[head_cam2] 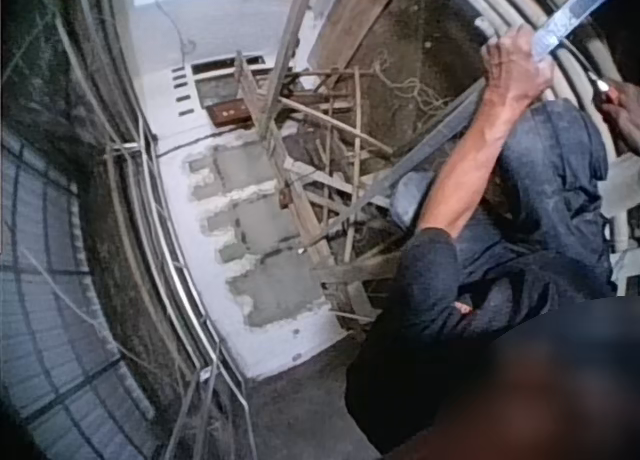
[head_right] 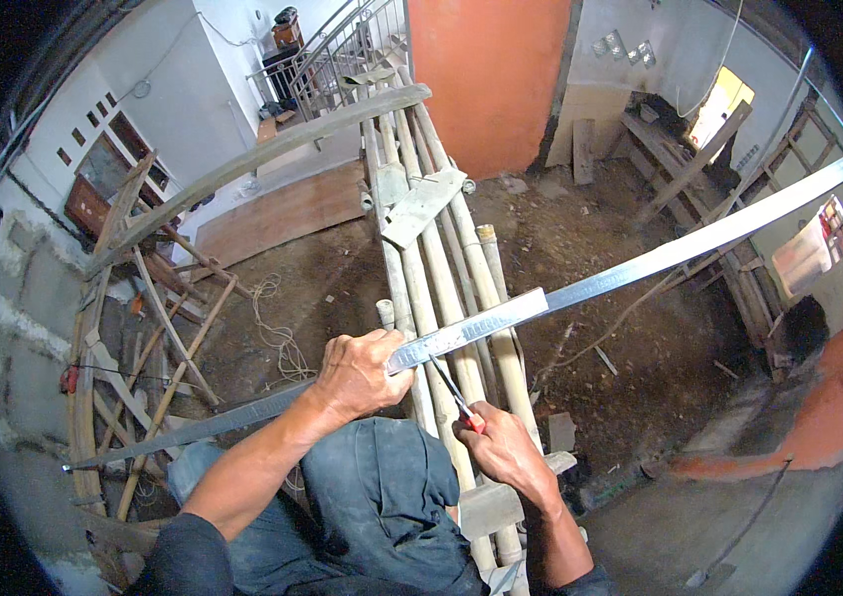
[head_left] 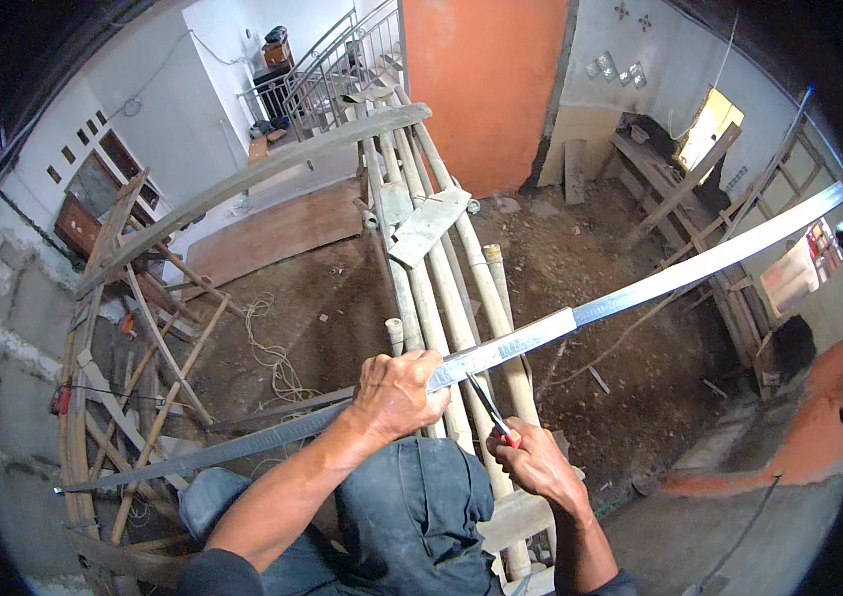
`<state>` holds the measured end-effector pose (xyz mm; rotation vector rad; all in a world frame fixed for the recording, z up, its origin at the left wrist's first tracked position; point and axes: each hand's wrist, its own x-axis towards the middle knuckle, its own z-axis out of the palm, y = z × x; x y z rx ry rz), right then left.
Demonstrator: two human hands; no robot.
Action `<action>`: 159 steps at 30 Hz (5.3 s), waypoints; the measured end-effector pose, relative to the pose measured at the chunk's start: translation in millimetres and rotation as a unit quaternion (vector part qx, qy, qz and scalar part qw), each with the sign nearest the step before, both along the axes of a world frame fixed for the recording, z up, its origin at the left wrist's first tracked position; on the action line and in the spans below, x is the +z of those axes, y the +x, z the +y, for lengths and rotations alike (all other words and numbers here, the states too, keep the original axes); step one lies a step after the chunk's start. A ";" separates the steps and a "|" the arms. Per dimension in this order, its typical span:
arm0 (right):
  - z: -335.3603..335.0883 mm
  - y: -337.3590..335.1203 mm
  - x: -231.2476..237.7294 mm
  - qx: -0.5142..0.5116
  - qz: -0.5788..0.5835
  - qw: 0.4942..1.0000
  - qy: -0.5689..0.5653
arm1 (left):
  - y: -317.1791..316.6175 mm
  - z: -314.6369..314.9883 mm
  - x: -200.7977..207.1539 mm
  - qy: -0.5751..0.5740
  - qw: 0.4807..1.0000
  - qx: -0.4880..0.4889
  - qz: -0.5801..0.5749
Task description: The person uses tin snips to cut a long metal strap while seated on a bamboo scaffold. They repeatedly position the strap, cut sections, and reposition the remaining piece for further cuts.
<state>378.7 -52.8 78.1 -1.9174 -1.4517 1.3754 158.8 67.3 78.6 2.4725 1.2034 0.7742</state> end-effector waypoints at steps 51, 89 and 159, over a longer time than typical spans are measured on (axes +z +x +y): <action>16.7 -35.2 -33.9 -0.071 -0.054 0.993 0.073 | -3.8 5.1 -10.4 -0.022 0.999 -0.010 0.039; 19.8 -40.4 -14.4 -0.044 -0.093 0.995 -0.013 | -10.0 12.3 -13.0 -0.058 0.996 -0.035 -0.050; 17.3 -30.4 -27.3 -0.030 -0.109 0.985 0.129 | -3.4 0.5 4.8 -0.012 1.000 -0.007 -0.014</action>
